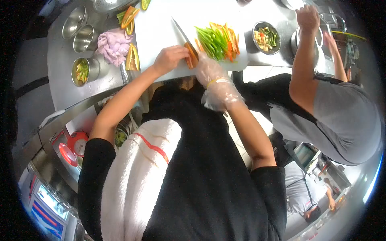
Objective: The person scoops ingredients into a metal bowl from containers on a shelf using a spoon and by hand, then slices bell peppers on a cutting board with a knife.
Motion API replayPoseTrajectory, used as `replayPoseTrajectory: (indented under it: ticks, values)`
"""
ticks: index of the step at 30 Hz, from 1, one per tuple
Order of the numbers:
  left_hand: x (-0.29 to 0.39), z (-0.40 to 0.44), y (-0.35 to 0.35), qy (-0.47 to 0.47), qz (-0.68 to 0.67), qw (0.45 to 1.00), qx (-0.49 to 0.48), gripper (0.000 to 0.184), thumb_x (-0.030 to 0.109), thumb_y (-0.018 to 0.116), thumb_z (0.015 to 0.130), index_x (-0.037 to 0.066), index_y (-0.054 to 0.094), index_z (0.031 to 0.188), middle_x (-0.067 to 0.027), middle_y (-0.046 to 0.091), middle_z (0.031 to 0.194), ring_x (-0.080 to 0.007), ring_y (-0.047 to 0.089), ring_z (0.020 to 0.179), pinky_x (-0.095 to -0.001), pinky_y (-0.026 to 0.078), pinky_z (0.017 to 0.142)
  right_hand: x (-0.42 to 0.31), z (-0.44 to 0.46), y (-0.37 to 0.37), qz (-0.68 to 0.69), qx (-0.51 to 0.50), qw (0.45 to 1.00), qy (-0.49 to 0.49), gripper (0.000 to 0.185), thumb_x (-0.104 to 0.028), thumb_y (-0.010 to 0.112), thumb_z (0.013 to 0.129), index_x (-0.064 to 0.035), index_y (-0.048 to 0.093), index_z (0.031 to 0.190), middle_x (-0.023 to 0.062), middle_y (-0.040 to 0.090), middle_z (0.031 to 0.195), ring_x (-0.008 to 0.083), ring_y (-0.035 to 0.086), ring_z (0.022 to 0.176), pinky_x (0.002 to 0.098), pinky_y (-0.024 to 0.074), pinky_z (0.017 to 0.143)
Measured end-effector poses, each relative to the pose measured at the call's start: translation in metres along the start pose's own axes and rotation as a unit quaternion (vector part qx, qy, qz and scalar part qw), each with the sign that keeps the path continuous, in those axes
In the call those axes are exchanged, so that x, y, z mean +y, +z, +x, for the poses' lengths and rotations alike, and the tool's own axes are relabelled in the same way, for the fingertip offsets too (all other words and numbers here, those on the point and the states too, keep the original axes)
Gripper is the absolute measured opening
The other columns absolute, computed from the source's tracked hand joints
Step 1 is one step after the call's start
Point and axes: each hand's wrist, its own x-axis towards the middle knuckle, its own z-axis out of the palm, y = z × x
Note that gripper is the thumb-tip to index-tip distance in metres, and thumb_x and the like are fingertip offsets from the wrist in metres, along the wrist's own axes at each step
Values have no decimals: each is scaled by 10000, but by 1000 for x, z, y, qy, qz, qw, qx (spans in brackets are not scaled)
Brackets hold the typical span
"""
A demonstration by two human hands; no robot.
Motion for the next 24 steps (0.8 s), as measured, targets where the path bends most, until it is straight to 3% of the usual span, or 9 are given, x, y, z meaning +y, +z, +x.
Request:
replayPoseTrajectory:
  ticks: [5,8,11,12,15,16,19,20,24]
  values:
    - [-4,-2,1,0,8,1000,10,169,-39,557,692,14,670,806,-94,677,919,-259,653,833,-348,537,716,-3,-14,9,-267,-69,949,-155,210,-77,504,834,30,499,1015,201,593,756,314,660,707,420,516,628]
    - [-8,0,2,2,17,1000,13,155,-6,549,711,26,667,807,-82,676,930,-242,650,849,-342,532,720,-11,13,16,55,3,995,80,201,-81,440,869,43,530,1000,249,651,863,356,659,815,466,518,734]
    - [-6,-1,2,9,29,1000,9,146,22,541,728,38,661,808,-68,670,936,-225,642,860,-335,525,721,-2,5,0,-141,-43,984,-97,221,-76,430,865,39,515,1034,242,654,814,351,663,810,458,523,711]
    - [-3,-3,2,6,30,1000,5,140,23,542,727,37,658,803,-68,666,930,-226,638,858,-338,523,720,-1,0,7,-116,-83,989,-23,265,-108,524,832,39,535,1052,170,622,765,240,646,728,321,517,623]
    - [-2,-4,1,0,16,1000,8,122,34,549,721,35,646,796,-68,652,926,-224,630,854,-336,519,718,-18,-10,12,-42,-52,993,99,160,-123,536,825,-2,605,903,137,624,773,205,625,775,279,509,619]
    - [-2,-2,1,4,14,1000,10,122,34,549,721,35,646,796,-68,652,926,-224,630,854,-336,519,718,-16,-9,23,-162,60,985,-22,126,-142,557,810,-31,616,818,108,595,770,189,609,773,267,504,613]
    - [9,-10,-4,-10,-9,1000,-7,123,47,549,718,31,639,800,-68,642,931,-223,624,870,-329,517,725,8,14,33,-139,15,987,-76,139,-126,541,821,-16,609,871,128,580,776,219,629,696,295,508,585]
    - [9,-8,-8,-6,5,1000,-24,132,13,552,715,13,652,801,-90,652,927,-243,633,867,-335,526,722,-18,1,-15,-366,-40,911,-184,149,-129,543,823,-20,633,868,129,569,793,226,632,647,294,509,594]
    - [3,-5,-6,-4,14,1000,-21,164,-22,548,708,-5,665,822,-111,655,936,-263,640,888,-347,536,728,-26,-33,-8,-355,-79,919,-153,173,-130,548,815,0,642,882,136,585,826,201,630,650,288,515,637]
